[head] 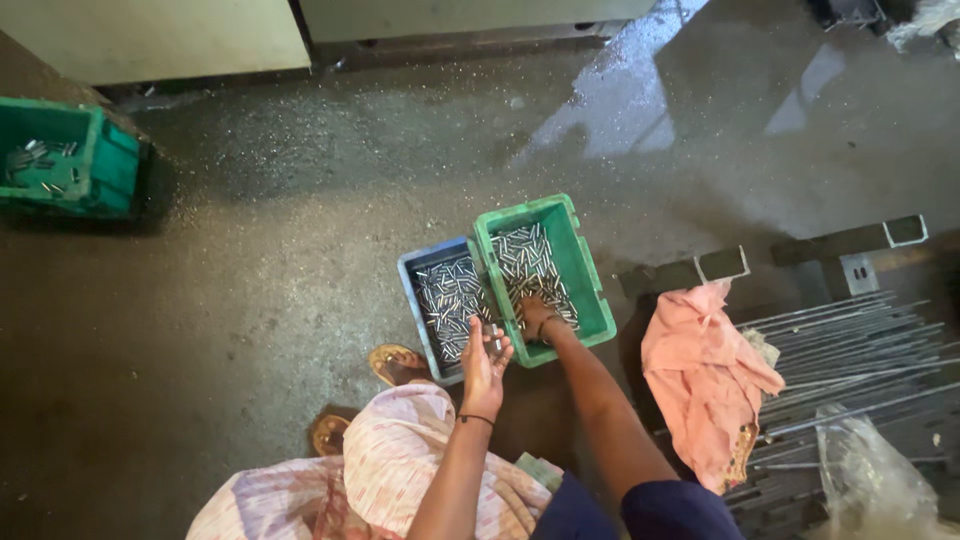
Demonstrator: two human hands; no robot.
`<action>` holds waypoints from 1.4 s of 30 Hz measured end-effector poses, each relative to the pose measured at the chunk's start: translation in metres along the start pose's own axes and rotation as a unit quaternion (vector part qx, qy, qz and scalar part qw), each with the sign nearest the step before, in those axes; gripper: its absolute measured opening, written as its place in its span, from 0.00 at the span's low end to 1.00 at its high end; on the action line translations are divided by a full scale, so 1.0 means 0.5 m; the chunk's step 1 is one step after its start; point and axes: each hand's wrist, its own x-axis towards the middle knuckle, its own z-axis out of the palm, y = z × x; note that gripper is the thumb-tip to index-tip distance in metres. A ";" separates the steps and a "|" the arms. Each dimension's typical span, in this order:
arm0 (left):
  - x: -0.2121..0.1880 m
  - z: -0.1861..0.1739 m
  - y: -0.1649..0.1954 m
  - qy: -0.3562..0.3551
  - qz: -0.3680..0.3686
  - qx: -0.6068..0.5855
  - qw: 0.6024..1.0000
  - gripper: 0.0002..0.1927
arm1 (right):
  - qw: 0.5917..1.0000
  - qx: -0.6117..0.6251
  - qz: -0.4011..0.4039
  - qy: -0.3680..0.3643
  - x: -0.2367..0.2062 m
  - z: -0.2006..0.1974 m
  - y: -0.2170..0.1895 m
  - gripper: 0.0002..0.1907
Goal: The person sits on the floor and sorts small metal parts by hand, transferring them from a blue bin to a green bin. The hands repeatedly pick up handfuls of parts and place them into the green bin.
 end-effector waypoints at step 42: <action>0.025 -0.031 -0.015 0.021 0.009 0.040 0.999 0.21 | 0.315 0.946 -0.061 0.041 -0.041 -0.093 0.013 0.14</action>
